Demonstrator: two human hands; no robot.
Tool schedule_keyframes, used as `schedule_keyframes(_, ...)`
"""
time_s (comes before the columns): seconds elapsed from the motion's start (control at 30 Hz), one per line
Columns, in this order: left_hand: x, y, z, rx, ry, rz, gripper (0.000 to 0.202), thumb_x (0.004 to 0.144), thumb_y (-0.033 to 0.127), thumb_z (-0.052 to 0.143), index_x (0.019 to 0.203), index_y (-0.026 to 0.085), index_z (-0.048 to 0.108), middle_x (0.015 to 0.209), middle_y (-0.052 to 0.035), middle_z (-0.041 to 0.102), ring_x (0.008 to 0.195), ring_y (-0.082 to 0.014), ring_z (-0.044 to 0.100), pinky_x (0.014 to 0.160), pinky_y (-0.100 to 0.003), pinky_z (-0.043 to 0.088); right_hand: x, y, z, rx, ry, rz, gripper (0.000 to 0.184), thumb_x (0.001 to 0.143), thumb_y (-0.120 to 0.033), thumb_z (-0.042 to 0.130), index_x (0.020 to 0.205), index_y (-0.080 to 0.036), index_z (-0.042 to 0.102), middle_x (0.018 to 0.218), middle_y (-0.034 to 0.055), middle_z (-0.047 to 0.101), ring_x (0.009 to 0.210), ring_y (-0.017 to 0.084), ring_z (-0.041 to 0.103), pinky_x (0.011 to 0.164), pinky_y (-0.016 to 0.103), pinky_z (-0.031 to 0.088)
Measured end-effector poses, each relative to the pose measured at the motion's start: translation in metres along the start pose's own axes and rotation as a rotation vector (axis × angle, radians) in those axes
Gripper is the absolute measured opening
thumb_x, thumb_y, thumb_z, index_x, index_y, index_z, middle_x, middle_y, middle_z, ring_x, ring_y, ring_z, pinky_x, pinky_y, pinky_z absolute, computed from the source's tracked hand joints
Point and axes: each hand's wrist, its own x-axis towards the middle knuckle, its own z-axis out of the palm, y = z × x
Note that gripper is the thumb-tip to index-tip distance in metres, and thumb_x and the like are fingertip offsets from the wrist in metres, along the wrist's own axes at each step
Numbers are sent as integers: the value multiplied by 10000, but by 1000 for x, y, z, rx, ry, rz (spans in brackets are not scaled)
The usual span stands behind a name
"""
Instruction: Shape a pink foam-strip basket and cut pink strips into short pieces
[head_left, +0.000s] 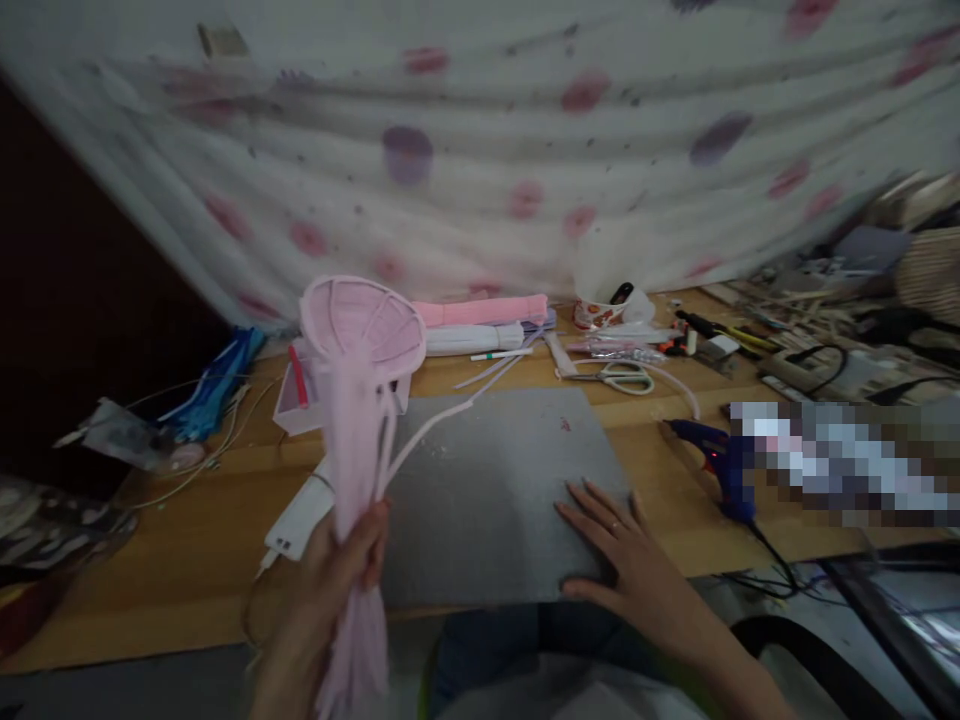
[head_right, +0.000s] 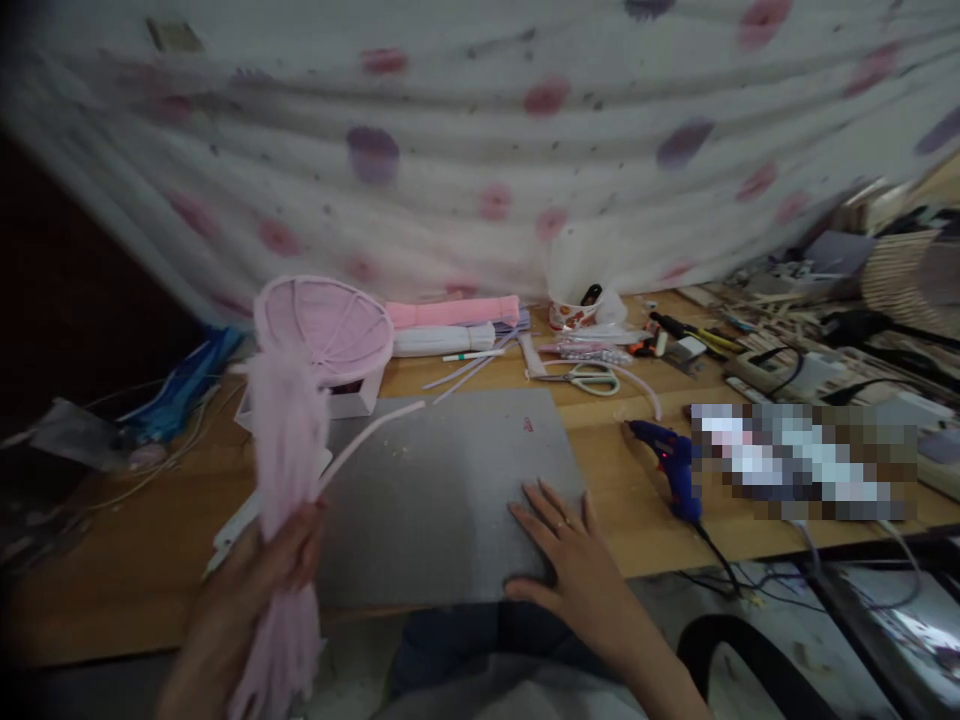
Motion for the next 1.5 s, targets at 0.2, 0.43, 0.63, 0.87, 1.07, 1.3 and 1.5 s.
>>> schedule_keyframes(0.2,22,34,64,-265,-309,130,605,656,808,586,803,223,542,551,78,441,396,-98,385,424,-267,340,-2,7,4,0,-11,-257,880,734,-748,671,1475,-326,456,1555,168,374,1428,463,327,1043,854,62)
schedule_keyframes(0.43,72,76,102,-58,-339,342,718,761,853,303,915,197,551,521,90,382,366,-115,369,399,-270,340,5,28,6,82,29,-282,818,718,-778,652,1373,-292,593,1479,160,503,1405,471,366,1068,825,156)
schedule_keyframes(0.63,116,116,139,346,-369,644,530,675,412,804,1119,198,608,1121,-117,705,1088,-340,627,912,-405,457,20,22,-7,286,357,-60,345,998,-302,446,1258,-208,654,1276,154,671,1232,303,610,1024,546,510)
schedule_keyframes(0.87,146,96,156,639,-607,733,500,714,389,812,1138,172,658,1176,-146,724,1078,-315,647,929,-407,457,105,10,-24,-28,407,-83,508,958,-162,487,1465,-131,460,1577,214,342,1468,375,300,1128,657,319)
schedule_keyframes(1.07,144,94,136,629,-719,747,294,857,421,658,1040,201,726,1002,-48,780,874,-235,682,781,-314,474,146,22,-13,-171,273,-116,483,1005,-199,481,1485,-226,429,1489,163,501,1368,352,456,1089,801,146)
schedule_keyframes(1.3,146,87,114,519,-667,735,296,890,301,626,1152,202,722,1142,-52,773,995,-208,700,874,-309,503,138,24,-7,-181,206,-70,536,1005,-188,478,1525,-257,366,1537,173,431,1398,336,416,1119,742,179)
schedule_keyframes(1.5,137,86,107,494,-353,797,181,956,310,598,914,165,698,890,-29,741,824,-173,694,827,-385,543,143,16,-21,-157,161,-6,553,975,-276,559,1500,-207,399,1407,176,565,1299,335,515,1125,737,156)
